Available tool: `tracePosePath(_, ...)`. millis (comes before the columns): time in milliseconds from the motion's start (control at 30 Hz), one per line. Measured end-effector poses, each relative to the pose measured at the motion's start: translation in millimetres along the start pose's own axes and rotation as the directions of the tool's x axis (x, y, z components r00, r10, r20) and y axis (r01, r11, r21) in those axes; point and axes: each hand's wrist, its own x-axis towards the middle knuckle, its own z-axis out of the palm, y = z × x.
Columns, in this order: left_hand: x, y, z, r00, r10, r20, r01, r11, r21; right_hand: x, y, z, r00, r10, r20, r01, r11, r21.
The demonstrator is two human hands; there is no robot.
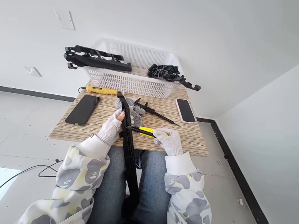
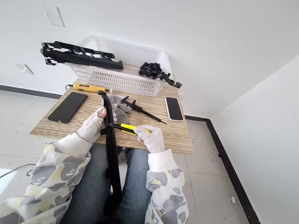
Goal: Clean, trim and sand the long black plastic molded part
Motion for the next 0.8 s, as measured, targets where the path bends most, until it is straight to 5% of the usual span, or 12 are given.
tracePosePath(467, -8.3, 7.6, 6.9, 1.000, -0.010, 0.010, 0.010, 1.000, -0.003, 9.4, 15.5, 0.0, 0.997, -0.075, 0.003, 0.074, 0.996, 0.050)
tracePosePath(800, -4.0, 3.6, 7.7, 0.999, -0.041, -0.031, 0.039, 0.999, -0.037, 4.2, 17.3, 1.7, 0.990, -0.142, -0.020, 0.141, 0.988, -0.067)
